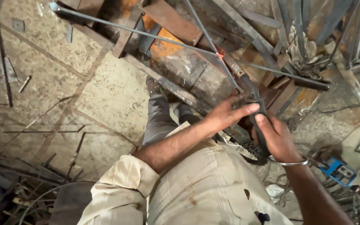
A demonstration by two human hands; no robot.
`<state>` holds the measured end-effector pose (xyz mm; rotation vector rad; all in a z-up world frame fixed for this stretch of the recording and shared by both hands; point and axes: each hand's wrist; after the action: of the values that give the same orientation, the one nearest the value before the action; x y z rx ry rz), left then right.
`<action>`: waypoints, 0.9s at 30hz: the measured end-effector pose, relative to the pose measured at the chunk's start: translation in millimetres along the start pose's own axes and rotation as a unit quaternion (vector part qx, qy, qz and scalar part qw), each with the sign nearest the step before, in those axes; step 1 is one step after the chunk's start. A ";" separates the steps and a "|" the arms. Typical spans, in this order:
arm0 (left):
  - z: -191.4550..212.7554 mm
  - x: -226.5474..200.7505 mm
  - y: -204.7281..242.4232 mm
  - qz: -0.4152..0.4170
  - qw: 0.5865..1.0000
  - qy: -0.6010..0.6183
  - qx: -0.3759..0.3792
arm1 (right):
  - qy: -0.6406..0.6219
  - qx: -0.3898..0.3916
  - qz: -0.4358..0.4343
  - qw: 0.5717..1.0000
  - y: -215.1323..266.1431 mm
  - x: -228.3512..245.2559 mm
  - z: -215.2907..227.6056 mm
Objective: Welding metal rods and pieces together in a workshop environment.
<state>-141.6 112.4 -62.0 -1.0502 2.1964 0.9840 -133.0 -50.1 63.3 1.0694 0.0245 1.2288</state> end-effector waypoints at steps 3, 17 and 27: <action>2.4 -3.7 1.3 -0.004 1.000 0.015 0.002 | 0.001 0.001 -0.009 1.000 -4.4 -0.6 -2.5; 4.1 1.8 -2.7 0.030 0.998 0.056 0.031 | -0.022 0.011 -0.039 0.999 -3.7 22.0 -5.7; 5.8 4.7 -0.6 0.025 0.993 0.108 0.040 | -0.119 0.030 -0.046 0.991 -9.1 10.4 -9.7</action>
<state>-143.1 114.6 -69.0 -1.1138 2.4269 0.8285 -127.3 -35.4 57.3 1.2490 -0.0732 1.0175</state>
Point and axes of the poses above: each hand's wrist, its own y-axis away from the middle knuckle, its own z-axis out of the back of the hand, x = y × z, and after that the axes turned 1 degree about z, right-handed
